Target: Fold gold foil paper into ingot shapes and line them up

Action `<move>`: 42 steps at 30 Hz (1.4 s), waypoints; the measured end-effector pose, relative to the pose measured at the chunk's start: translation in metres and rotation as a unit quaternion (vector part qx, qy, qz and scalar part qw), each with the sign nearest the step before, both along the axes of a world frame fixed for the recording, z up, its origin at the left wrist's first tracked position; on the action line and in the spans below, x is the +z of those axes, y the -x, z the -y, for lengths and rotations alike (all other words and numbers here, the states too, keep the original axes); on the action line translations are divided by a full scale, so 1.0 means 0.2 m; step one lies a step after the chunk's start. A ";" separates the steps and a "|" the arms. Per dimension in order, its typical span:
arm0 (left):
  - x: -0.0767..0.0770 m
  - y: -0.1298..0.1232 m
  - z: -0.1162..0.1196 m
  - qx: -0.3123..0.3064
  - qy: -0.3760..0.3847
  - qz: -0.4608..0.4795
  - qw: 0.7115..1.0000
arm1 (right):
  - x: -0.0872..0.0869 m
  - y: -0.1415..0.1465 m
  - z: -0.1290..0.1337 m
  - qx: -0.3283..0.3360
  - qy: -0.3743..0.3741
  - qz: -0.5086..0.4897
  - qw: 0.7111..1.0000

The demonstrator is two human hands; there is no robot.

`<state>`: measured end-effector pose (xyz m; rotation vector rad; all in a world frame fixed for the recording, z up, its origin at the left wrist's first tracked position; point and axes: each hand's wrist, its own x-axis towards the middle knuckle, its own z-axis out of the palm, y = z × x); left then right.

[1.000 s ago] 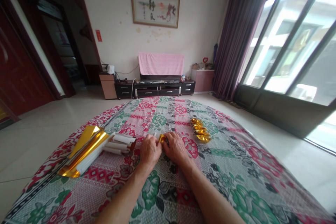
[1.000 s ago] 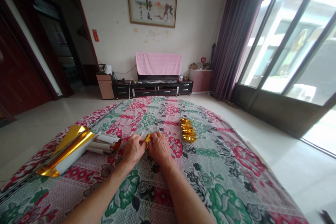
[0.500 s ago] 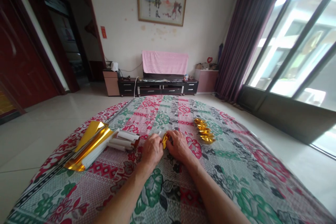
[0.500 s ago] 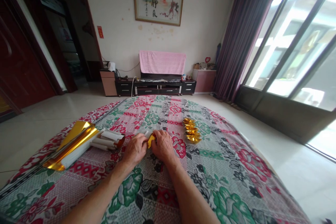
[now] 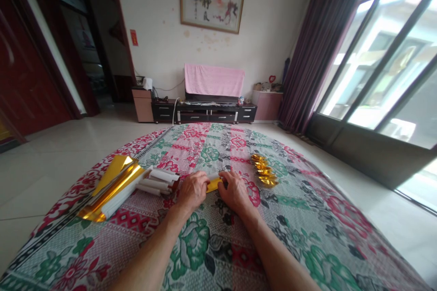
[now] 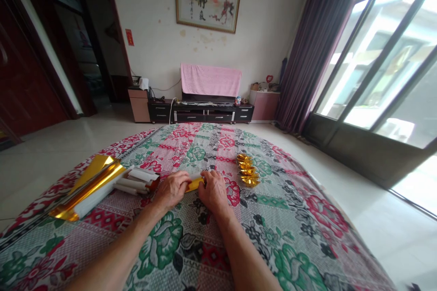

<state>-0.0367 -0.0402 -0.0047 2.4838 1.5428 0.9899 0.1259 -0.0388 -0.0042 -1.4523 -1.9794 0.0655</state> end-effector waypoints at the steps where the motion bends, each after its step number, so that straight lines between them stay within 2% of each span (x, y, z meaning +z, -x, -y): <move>1: 0.00 0.00 0.00 0.004 -0.002 0.006 1.000 | 0.00 0.00 0.00 -0.002 0.000 0.002 1.000; 7: 0.04 0.02 0.06 0.135 -0.013 0.002 0.991 | 0.00 0.00 0.00 0.004 0.003 0.025 1.000; 10: 0.06 0.01 0.08 0.162 0.017 -0.028 0.986 | 0.00 0.01 0.00 0.007 0.005 0.035 0.999; 14: 0.05 0.00 0.08 0.153 0.037 -0.045 0.987 | 0.00 0.01 0.00 0.010 -0.020 0.013 1.000; 20: 0.03 0.00 0.06 0.124 0.028 -0.018 0.992 | 0.02 0.01 0.01 0.072 -0.011 0.028 0.997; 26: 0.03 0.04 0.03 0.080 0.010 0.049 0.996 | 0.04 0.01 0.02 0.070 -0.007 0.041 0.997; 30: 0.04 0.04 0.04 0.049 0.020 0.046 0.998 | 0.04 0.01 0.02 0.069 -0.009 0.045 0.997; 35: 0.04 0.03 0.05 0.050 0.066 0.016 0.996 | 0.04 0.00 0.02 0.083 -0.008 0.054 0.995; 42: 0.02 0.02 0.04 0.061 0.057 0.027 0.996 | 0.03 0.00 0.01 0.093 0.001 0.045 0.995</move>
